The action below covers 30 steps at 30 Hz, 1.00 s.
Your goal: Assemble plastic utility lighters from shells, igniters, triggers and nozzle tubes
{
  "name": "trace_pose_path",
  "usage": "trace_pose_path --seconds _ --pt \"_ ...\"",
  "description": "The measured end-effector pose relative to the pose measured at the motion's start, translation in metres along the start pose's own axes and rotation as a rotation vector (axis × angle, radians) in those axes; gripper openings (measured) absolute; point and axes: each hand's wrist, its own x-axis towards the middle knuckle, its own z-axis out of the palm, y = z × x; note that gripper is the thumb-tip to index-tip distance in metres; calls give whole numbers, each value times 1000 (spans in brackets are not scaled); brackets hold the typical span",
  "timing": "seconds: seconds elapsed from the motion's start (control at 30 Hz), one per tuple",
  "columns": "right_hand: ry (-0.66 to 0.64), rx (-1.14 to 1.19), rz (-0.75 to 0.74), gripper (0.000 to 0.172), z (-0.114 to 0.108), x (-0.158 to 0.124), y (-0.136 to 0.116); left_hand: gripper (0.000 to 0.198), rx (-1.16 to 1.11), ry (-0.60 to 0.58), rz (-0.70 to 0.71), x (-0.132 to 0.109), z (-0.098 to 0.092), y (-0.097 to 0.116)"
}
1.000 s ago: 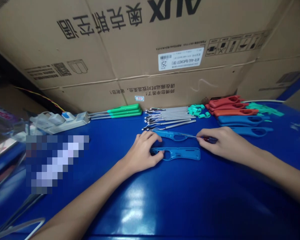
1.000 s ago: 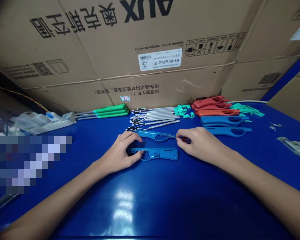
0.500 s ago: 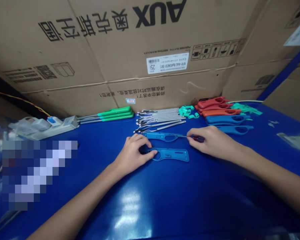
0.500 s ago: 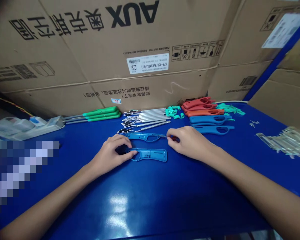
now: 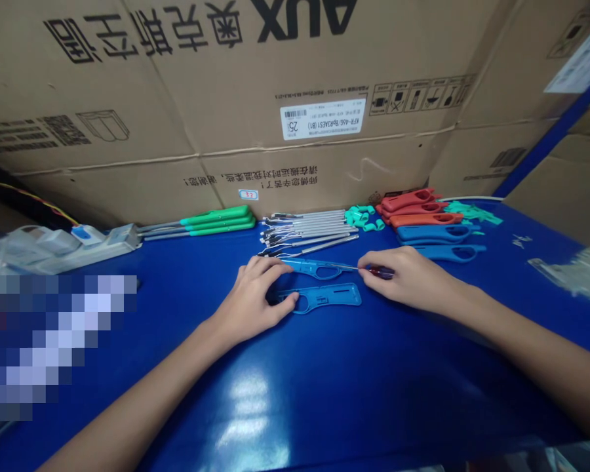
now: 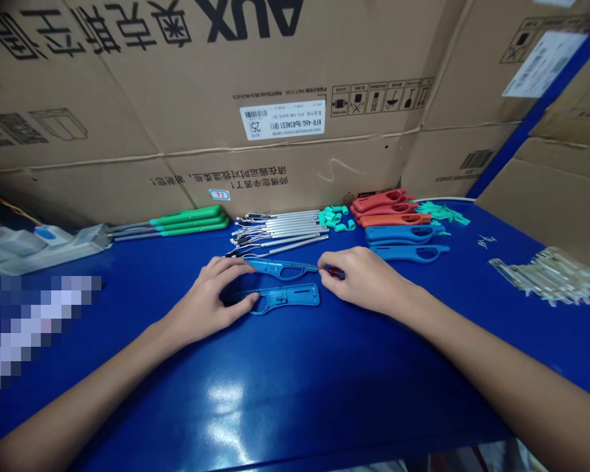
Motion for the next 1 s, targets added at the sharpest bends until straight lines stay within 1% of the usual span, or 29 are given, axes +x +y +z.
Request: trace_pose_path --seconds 0.2,0.67,0.77,0.9,1.0 --pt "60 -13 -47 20 2 -1 1 30 21 -60 -14 1 0 0" --pt "27 0 -57 24 4 1 6 27 16 -84 13 1 -2 0" --pt "23 1 -60 24 4 0 6 30 15 -96 -4 1 -2 1" --pt "18 11 -67 24 4 -1 5 45 26 -110 -29 0 0 2" --pt "23 13 -66 23 3 -1 4 41 56 -126 -3 0 0 2"
